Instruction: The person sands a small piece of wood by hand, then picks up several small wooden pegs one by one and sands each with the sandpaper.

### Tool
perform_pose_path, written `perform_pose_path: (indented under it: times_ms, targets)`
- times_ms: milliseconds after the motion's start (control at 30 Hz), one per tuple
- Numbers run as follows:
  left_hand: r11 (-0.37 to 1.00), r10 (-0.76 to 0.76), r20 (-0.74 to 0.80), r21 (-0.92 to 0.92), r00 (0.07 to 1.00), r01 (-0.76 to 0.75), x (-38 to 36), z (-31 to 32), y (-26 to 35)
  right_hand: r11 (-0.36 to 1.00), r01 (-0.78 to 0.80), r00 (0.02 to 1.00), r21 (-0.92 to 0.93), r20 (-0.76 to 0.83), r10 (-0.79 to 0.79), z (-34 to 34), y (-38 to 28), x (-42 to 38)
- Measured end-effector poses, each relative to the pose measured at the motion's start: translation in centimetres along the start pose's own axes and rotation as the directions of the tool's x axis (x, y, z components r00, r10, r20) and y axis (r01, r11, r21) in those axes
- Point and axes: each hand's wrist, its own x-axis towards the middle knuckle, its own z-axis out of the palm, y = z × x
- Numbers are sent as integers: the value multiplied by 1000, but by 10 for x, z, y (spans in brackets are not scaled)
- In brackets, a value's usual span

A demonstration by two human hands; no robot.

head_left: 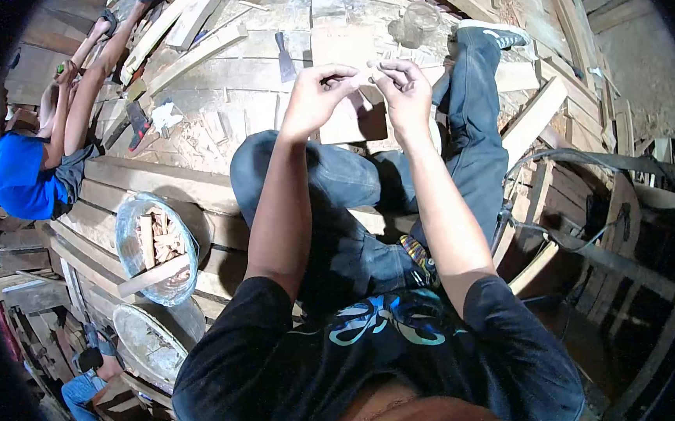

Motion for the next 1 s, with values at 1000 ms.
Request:
perform_pose_path:
  times_ms: [1000]
  targets:
    - [913, -43, -668, 275, 743, 300, 11, -49, -59, 180, 457, 875, -871, 477, 85, -15, 78, -42]
